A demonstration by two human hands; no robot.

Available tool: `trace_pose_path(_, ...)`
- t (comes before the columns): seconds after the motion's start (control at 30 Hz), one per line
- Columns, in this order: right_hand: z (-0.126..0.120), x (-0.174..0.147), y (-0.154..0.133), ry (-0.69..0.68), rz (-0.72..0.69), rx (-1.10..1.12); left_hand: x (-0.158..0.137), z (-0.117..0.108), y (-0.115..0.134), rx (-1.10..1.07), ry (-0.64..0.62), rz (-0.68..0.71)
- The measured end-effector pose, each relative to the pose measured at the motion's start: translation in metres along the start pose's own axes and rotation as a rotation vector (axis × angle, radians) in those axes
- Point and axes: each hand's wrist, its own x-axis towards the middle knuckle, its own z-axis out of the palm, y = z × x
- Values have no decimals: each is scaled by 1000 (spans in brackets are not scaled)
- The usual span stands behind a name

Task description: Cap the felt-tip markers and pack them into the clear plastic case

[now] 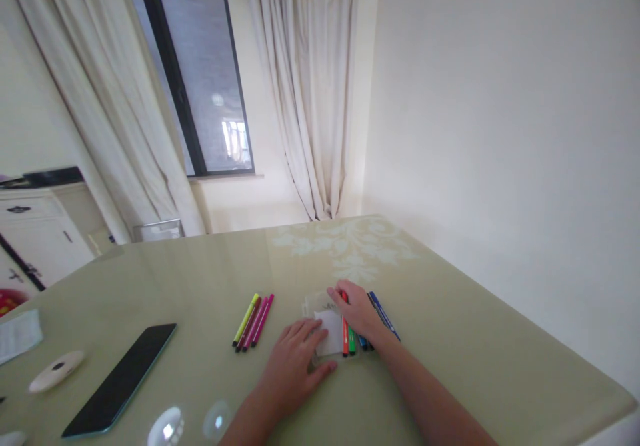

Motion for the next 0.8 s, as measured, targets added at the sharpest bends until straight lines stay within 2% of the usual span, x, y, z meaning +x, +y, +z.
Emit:
trace_pose_path(0.07, -6, 3, 0, 32, 41, 55, -1, 1, -6, 4, 8, 12)
trace_pose_path(0.2, -19, 4, -2, 299, 153, 139, -3, 2, -10, -10, 54, 46)
trace_pose_path(0.27, -16, -1, -10, 326, 162, 173, -3, 1, -7, -29, 118, 51)
trace_pose_path(0.33, -4, -9, -23, 241, 138, 218, -2, 1, -5, -31, 185, 36)
trace_pose_path(0.47, 23, -24, -50, -78, 78, 423, 1, 11, -13, 85, 262, -11)
trace_pose_path(0.5, 25, -25, -53, -121, 78, 474, 2, 14, -19, 124, 264, -26)
trace_pose_path(0.57, 19, -22, -49, -111, 97, 521, 4, 17, -34, 201, 266, -82)
trace_pose_path(0.63, 4, -14, -34, 14, 131, 451, 4, 15, -50, 280, 281, -176)
trace_pose_path(0.7, -12, -6, -14, 131, 143, 243, 3, 10, -64, 350, 298, -268)
trace_pose_path(0.8, -23, 1, 11, 120, 140, -128, -1, 2, -73, 389, 272, -331)
